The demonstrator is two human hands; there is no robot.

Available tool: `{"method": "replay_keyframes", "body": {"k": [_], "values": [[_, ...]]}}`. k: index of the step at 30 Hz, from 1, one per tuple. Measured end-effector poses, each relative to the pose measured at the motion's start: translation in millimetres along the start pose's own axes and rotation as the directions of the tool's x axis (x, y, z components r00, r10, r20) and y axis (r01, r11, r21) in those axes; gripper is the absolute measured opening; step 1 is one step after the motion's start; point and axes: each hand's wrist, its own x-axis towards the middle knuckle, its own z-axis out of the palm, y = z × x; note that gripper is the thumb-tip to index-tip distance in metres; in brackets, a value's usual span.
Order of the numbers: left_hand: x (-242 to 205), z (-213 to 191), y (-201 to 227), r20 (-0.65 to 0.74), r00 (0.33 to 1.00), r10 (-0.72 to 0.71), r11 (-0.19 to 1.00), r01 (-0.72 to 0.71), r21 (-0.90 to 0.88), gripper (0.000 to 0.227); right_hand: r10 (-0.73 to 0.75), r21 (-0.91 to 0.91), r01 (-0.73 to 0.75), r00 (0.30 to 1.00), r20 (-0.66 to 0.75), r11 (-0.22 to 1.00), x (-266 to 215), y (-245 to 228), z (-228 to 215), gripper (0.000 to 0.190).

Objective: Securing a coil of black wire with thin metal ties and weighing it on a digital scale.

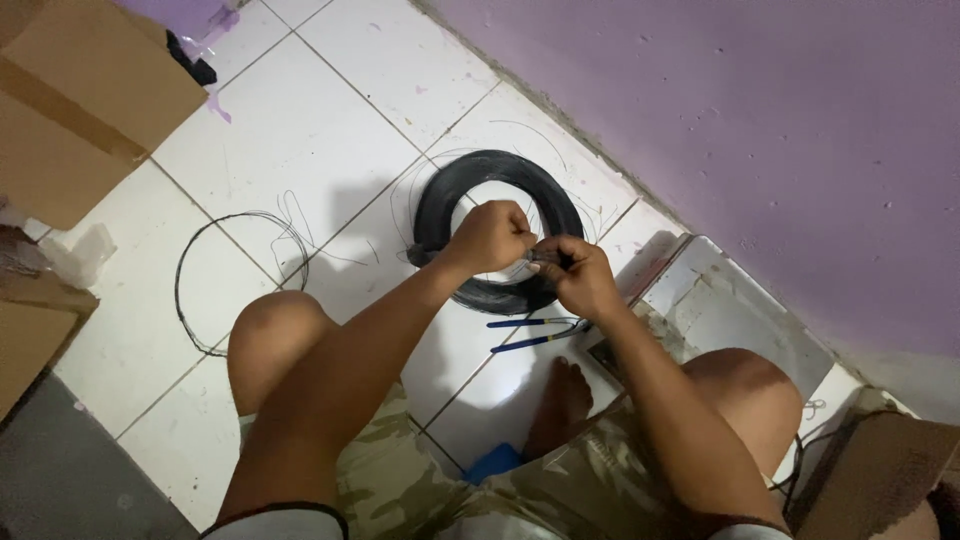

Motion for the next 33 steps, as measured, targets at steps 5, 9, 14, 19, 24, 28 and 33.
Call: {"method": "replay_keyframes", "body": {"k": [5, 9, 14, 19, 24, 28, 33], "values": [[-11, -11, 23, -0.004, 0.988, 0.152, 0.985, -0.151, 0.088, 0.015, 0.019, -0.016, -0.020, 0.999, -0.047, 1.000, 2, -1, -3, 0.019], [-16, -13, 20, 0.124, 0.967, 0.222, 0.968, -0.234, 0.091, 0.022, -0.043, -0.031, 0.041, 0.997, -0.068, 0.999, 2, 17, -2, 0.018], [-31, -36, 46, 0.302, 0.951, 0.073, 0.983, -0.119, 0.139, 0.040, -0.071, -0.038, 0.069, 0.995, -0.066, 0.997, 3, 8, -3, 0.018], [-32, -33, 45, 0.368, 0.930, -0.014, 0.988, -0.045, 0.151, 0.056, -0.071, -0.016, 0.070, 0.997, -0.027, 0.997, 4, 11, -2, 0.018], [-24, -21, 42, 0.350, 0.936, -0.033, 0.946, -0.083, 0.312, 0.046, -0.085, 0.077, 0.084, 0.996, 0.012, 0.993, 2, 2, -10, 0.017], [-18, -5, 10, 0.289, 0.957, 0.036, 0.930, -0.138, 0.342, 0.041, -0.085, 0.135, 0.081, 0.996, 0.026, 0.988, 2, 14, -16, 0.026], [-17, 4, -3, 0.118, 0.877, 0.465, 0.852, -0.480, 0.211, 0.009, -0.104, 0.179, 0.102, 0.995, 0.004, 0.979, 3, 10, -19, 0.029]]}}
